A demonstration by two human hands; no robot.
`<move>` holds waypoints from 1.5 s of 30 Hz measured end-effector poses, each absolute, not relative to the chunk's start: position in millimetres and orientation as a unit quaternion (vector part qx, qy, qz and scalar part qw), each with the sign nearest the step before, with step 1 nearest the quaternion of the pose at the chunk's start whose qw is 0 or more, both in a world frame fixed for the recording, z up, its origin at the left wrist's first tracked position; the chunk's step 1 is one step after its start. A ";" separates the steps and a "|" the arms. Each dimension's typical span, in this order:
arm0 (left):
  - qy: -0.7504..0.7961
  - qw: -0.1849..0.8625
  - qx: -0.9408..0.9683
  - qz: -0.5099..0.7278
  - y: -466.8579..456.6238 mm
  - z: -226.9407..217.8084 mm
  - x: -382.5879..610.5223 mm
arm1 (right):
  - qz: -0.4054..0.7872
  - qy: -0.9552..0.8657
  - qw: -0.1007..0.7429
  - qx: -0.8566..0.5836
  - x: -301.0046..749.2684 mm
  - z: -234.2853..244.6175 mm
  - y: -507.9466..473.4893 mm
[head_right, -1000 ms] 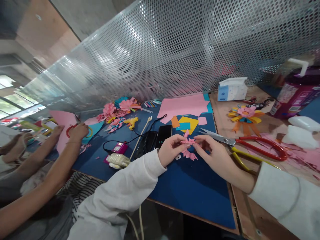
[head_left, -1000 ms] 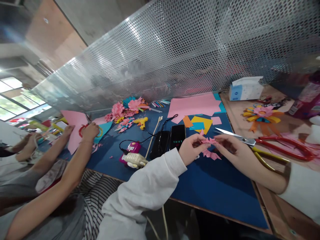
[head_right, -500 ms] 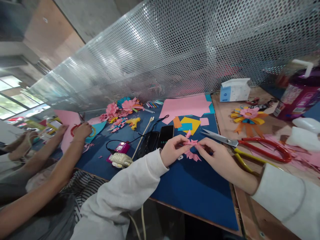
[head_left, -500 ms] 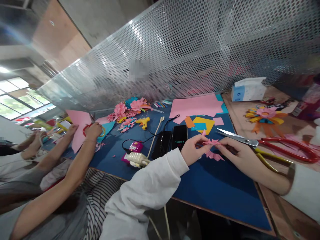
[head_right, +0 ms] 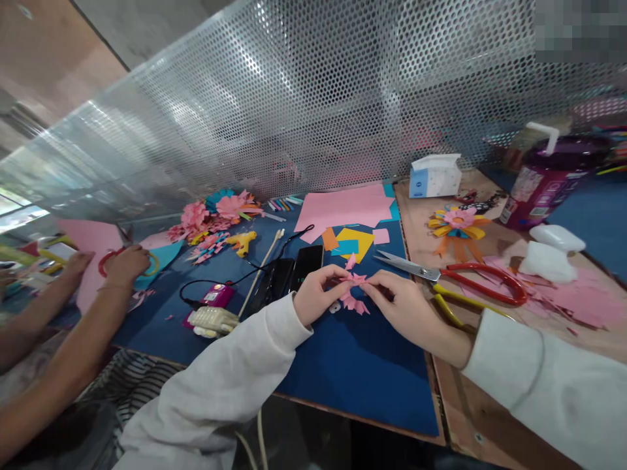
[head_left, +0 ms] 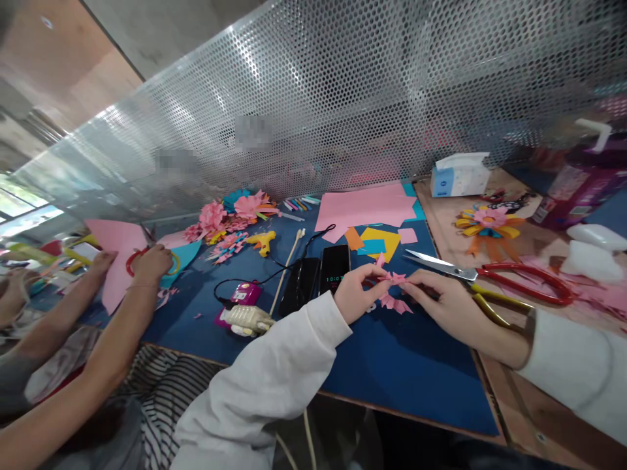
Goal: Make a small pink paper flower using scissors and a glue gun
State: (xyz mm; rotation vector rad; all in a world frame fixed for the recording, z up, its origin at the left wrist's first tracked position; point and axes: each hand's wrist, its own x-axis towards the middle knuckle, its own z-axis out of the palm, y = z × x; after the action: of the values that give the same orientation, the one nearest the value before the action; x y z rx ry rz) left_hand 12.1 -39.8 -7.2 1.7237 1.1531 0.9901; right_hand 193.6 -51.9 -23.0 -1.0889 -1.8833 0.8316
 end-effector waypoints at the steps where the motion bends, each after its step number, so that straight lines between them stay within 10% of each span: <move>1: 0.456 0.414 0.683 0.393 -39.5 -7.5 11.9 | 0.327 -0.744 0.395 -0.430 193.6 -23.2 -51.7; 45: 0.484 0.499 0.577 0.429 -44.5 -6.4 18.7 | 0.381 -0.709 0.388 -0.450 192.0 -26.5 -52.8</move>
State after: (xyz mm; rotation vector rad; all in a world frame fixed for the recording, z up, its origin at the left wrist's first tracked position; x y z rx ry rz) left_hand 18.7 -44.5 -6.4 1.3956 1.1699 1.0371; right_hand 192.0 -52.8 -26.5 -1.1441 -1.8034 0.9686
